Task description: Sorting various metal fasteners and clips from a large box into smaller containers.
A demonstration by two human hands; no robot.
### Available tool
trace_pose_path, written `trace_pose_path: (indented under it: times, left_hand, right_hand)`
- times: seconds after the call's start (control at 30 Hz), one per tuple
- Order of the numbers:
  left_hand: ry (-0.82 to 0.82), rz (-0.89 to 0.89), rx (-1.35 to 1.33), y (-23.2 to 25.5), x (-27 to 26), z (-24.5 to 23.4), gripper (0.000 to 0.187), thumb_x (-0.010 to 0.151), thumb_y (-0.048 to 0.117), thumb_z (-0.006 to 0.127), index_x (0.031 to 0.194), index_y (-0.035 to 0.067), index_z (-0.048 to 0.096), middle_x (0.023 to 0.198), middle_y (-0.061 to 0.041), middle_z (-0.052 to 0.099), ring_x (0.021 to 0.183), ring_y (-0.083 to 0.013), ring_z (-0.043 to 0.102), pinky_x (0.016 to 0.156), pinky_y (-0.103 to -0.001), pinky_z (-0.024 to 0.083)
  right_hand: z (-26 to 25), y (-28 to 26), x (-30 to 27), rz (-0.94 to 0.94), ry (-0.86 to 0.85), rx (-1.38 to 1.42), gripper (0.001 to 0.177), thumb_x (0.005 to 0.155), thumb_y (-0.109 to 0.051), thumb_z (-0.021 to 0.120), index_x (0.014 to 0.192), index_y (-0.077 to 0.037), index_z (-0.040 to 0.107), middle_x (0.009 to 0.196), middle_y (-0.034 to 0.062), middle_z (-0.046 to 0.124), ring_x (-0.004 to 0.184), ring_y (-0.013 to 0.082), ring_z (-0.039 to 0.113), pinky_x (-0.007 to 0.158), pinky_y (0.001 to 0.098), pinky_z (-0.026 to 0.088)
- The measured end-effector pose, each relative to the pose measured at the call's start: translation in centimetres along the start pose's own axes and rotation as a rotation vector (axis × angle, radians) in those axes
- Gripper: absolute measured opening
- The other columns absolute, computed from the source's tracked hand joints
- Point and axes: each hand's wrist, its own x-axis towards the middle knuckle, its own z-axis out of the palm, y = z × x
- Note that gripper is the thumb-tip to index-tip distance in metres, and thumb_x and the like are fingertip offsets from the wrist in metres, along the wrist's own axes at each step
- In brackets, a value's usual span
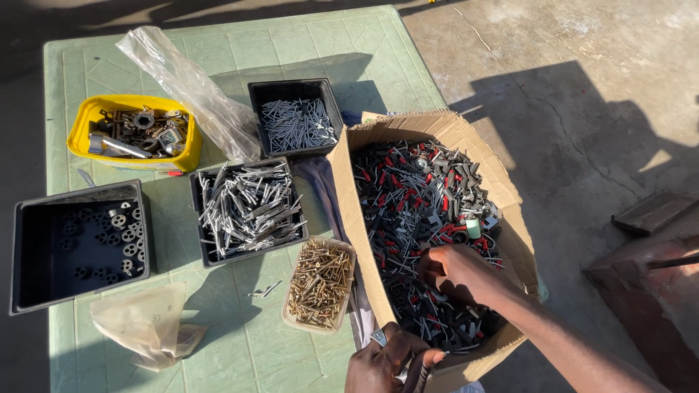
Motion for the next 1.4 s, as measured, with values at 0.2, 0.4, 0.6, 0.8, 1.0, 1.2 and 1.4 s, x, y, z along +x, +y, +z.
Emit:
trace_pose_path:
  times: [0.2, 0.4, 0.6, 0.8, 1.0, 1.2, 1.4]
  left_hand:
    - [-0.009, 0.031, -0.018, 0.5, 0.6, -0.4, 0.027, 0.097, 0.045, 0.072, 0.086, 0.02, 0.069, 0.077, 0.003, 0.063, 0.065, -0.0218, 0.067, 0.056, -0.039, 0.052]
    - [-0.004, -0.005, -0.038, 1.2, 0.6, -0.5, 0.026, 0.097, 0.043, 0.071, 0.084, 0.021, 0.07, 0.075, 0.004, 0.064, 0.062, -0.0195, 0.065, 0.057, -0.036, 0.052]
    - [-0.008, 0.012, 0.011, 0.6, 0.3, 0.0, 0.025, 0.096, 0.043, 0.074, 0.084, 0.022, 0.068, 0.075, 0.003, 0.06, 0.061, -0.0205, 0.064, 0.054, -0.038, 0.051]
    - [-0.023, -0.062, 0.0, 0.3, 0.1, -0.5, 0.025, 0.096, 0.046, 0.071, 0.085, 0.024, 0.069, 0.077, 0.004, 0.061, 0.062, -0.0202, 0.066, 0.055, -0.037, 0.052]
    - [-0.053, -0.081, 0.062, -0.9, -0.3, 0.1, 0.024, 0.095, 0.049, 0.072, 0.086, 0.026, 0.07, 0.077, 0.003, 0.058, 0.056, -0.0238, 0.065, 0.049, -0.04, 0.051]
    - [-0.055, -0.109, 0.064, -0.9, -0.2, -0.1, 0.027, 0.095, 0.052, 0.069, 0.087, 0.026, 0.07, 0.077, 0.003, 0.056, 0.058, -0.0224, 0.066, 0.051, -0.039, 0.052]
    - [-0.049, -0.073, 0.041, -0.5, -0.1, -0.4, 0.019, 0.095, 0.045, 0.07, 0.089, 0.027, 0.072, 0.078, 0.004, 0.058, 0.062, -0.022, 0.064, 0.051, -0.04, 0.052]
  right_hand:
    - [-1.4, 1.0, -2.3, 0.021, 0.056, 0.087, 0.027, 0.103, -0.009, 0.064, 0.084, -0.018, 0.048, 0.077, -0.0022, 0.046, 0.078, 0.0181, 0.023, 0.074, 0.0436, 0.021]
    - [-1.6, -1.3, -3.5, -0.04, 0.162, 0.092, 0.021, 0.091, -0.006, 0.056, 0.078, -0.019, 0.045, 0.072, -0.0047, 0.042, 0.07, 0.0142, 0.028, 0.065, 0.0332, 0.027]
    - [0.4, -0.6, -2.1, -0.125, 0.055, -0.231, 0.026, 0.082, -0.008, 0.057, 0.067, -0.016, 0.038, 0.078, -0.0025, 0.046, 0.061, 0.0146, 0.035, 0.059, 0.0377, 0.026]
    - [0.9, 0.9, -4.9, -0.065, -0.081, -0.059, 0.029, 0.092, 0.003, 0.058, 0.109, -0.019, 0.051, 0.126, -0.003, 0.032, 0.112, 0.0175, 0.027, 0.099, 0.04, 0.028]
    - [-1.2, -1.5, -7.5, -0.05, -0.166, -0.228, 0.036, 0.092, 0.007, 0.05, 0.1, -0.025, 0.066, 0.102, -0.0049, 0.064, 0.096, 0.0169, 0.061, 0.086, 0.0463, 0.046]
    - [-0.4, 0.9, -6.2, -0.116, 0.021, -0.135, 0.029, 0.08, 0.008, 0.056, 0.067, -0.014, 0.044, 0.083, -0.0053, 0.057, 0.072, 0.014, 0.054, 0.063, 0.0345, 0.034]
    - [-1.2, -0.3, -5.2, -0.137, 0.042, -0.235, 0.019, 0.081, -0.007, 0.067, 0.084, -0.025, 0.06, 0.081, -0.0082, 0.066, 0.114, 0.013, 0.058, 0.073, 0.0377, 0.044]
